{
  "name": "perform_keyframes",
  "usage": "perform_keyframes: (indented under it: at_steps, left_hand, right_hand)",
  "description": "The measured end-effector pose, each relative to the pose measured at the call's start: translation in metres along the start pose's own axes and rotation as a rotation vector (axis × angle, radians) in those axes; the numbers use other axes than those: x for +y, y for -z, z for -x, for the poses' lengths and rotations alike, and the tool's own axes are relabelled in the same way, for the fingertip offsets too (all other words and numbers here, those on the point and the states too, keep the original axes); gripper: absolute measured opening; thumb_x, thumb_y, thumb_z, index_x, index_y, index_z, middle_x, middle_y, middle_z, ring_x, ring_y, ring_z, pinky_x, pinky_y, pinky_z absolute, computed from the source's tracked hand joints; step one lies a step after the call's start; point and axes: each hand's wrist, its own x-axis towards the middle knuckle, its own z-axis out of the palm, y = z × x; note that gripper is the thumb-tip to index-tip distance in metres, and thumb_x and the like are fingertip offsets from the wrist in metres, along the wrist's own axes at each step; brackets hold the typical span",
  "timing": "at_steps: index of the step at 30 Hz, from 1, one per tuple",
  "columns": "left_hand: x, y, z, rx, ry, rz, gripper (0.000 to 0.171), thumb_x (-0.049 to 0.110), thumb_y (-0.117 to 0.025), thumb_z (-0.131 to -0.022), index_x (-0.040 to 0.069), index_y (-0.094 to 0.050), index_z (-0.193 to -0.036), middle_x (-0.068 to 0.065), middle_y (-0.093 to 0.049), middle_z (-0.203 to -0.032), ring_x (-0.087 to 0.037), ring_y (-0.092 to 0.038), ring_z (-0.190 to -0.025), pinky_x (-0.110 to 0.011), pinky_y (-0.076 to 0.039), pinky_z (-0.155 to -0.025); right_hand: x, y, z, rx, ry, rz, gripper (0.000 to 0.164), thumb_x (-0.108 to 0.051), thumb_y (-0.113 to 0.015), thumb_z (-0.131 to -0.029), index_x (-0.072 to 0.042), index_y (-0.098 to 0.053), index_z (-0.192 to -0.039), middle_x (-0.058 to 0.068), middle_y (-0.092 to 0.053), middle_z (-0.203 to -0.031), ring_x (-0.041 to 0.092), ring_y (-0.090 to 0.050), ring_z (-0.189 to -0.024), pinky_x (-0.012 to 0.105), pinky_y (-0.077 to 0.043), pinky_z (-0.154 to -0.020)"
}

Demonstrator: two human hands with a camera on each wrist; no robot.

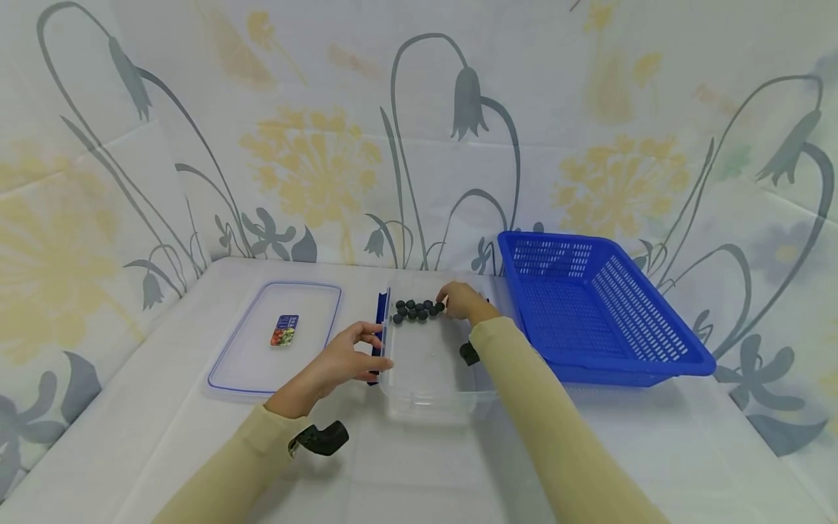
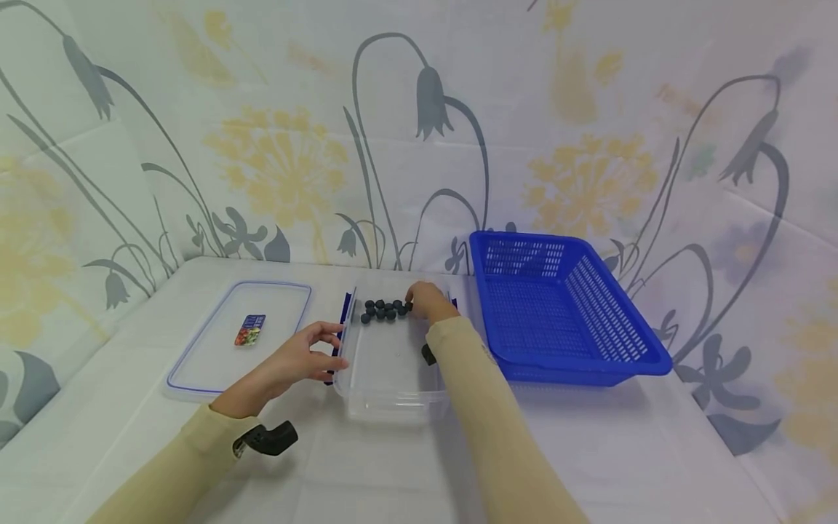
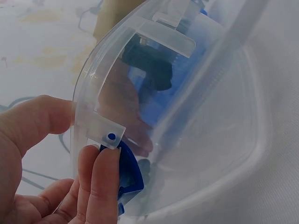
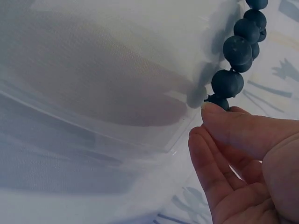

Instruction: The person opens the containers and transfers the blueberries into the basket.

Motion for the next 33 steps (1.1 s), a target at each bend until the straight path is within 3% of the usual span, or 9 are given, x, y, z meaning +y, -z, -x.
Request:
perform_keyframes:
  at_steps: [6, 22, 29, 33]
  left_hand:
    - [0.0, 0.0, 0.0, 0.001, -0.002, 0.008, 0.06, 0.004, -0.071, -0.081, 0.002, -0.041, -0.132, -0.016, -0.046, -0.113, -0.021, -0.063, -0.08, -0.036, -0.055, -0.072]
    - [-0.002, 0.002, 0.0, -0.003, -0.003, 0.021, 0.061, 0.005, -0.071, -0.081, 0.002, -0.04, -0.134, -0.016, -0.045, -0.115, -0.02, -0.062, -0.081, -0.036, -0.055, -0.074]
    - [-0.002, 0.0, 0.0, 0.016, 0.009, 0.023, 0.06, 0.005, -0.071, -0.081, 0.003, -0.041, -0.133, -0.015, -0.046, -0.113, -0.021, -0.062, -0.081, -0.037, -0.055, -0.073]
    - [-0.002, 0.0, 0.001, 0.007, 0.0, 0.022, 0.06, 0.005, -0.071, -0.081, 0.002, -0.04, -0.133, -0.016, -0.046, -0.114, -0.02, -0.063, -0.081, -0.037, -0.055, -0.073]
  right_hand:
    - [0.0, -0.001, 0.0, 0.008, 0.012, 0.025, 0.027, 0.005, -0.065, -0.081, -0.002, -0.062, -0.106, 0.011, -0.06, -0.094, 0.024, -0.056, -0.088, 0.034, -0.047, -0.079]
    - [-0.011, -0.001, 0.004, -0.016, -0.011, 0.122, 0.016, 0.001, -0.069, -0.079, -0.002, -0.064, -0.094, 0.008, -0.06, -0.09, 0.021, -0.053, -0.081, 0.031, -0.047, -0.073]
    - [-0.021, 0.004, 0.01, -0.116, 0.033, 0.013, 0.012, 0.001, -0.069, -0.08, -0.001, -0.064, -0.091, 0.005, -0.059, -0.078, 0.014, -0.054, -0.067, 0.024, -0.047, -0.061]
    - [-0.025, 0.007, 0.014, -0.135, 0.116, -0.077, 0.013, -0.001, -0.068, -0.082, 0.0, -0.062, -0.094, 0.004, -0.059, -0.076, 0.013, -0.056, -0.065, 0.023, -0.048, -0.06]
